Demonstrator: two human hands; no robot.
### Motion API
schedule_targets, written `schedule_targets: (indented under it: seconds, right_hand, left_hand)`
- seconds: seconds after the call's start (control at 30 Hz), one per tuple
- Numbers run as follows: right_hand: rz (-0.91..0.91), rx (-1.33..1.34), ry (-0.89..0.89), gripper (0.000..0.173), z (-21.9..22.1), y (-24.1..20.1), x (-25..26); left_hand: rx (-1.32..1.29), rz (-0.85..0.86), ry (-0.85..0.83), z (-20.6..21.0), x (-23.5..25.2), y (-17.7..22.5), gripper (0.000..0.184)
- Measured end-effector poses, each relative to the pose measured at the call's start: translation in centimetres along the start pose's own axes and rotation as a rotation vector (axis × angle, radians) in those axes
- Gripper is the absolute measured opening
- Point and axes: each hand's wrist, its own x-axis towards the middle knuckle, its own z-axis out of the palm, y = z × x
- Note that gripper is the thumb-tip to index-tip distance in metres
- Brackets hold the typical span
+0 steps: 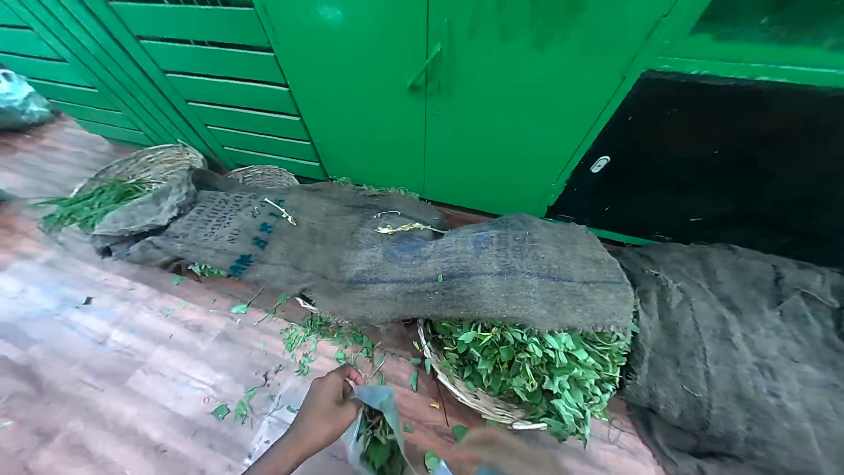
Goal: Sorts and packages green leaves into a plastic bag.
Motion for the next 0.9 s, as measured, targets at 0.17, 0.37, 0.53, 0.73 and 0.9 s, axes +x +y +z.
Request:
schedule_targets:
  seconds: [0.17,0.37,0.53,0.73,0.9]
  right_hand:
    - [0.712,0.178,0.548,0.033,1.9,13.4,1.8]
    - [0.924,-0.128,0.798,0.064,4.6,18.5,7.4]
    - [0.971,-0.290,0.966,0.091,3.6,16.6,9.5]
    - [0.957,-0.244,1.036,0.083,-0.1,15.2,16.0]
    - [0.993,-0.319,0.902,0.062,-6.9,13.7,18.0]
  left_hand:
    - [0.104,-0.140,0.018,0.5,-2.2,-1.6,0.036]
    - [0.107,-0.234,0.028,2.2,-4.2,-3.8,0.045]
    - [0.052,-0.085,0.089,2.8,-5.6,-4.3,0.045]
    - [-0.044,-0.026,0.037,3.9,-5.7,-4.9,0.044]
    - [-0.014,0.018,0.010,4.2,-5.5,-4.6,0.047]
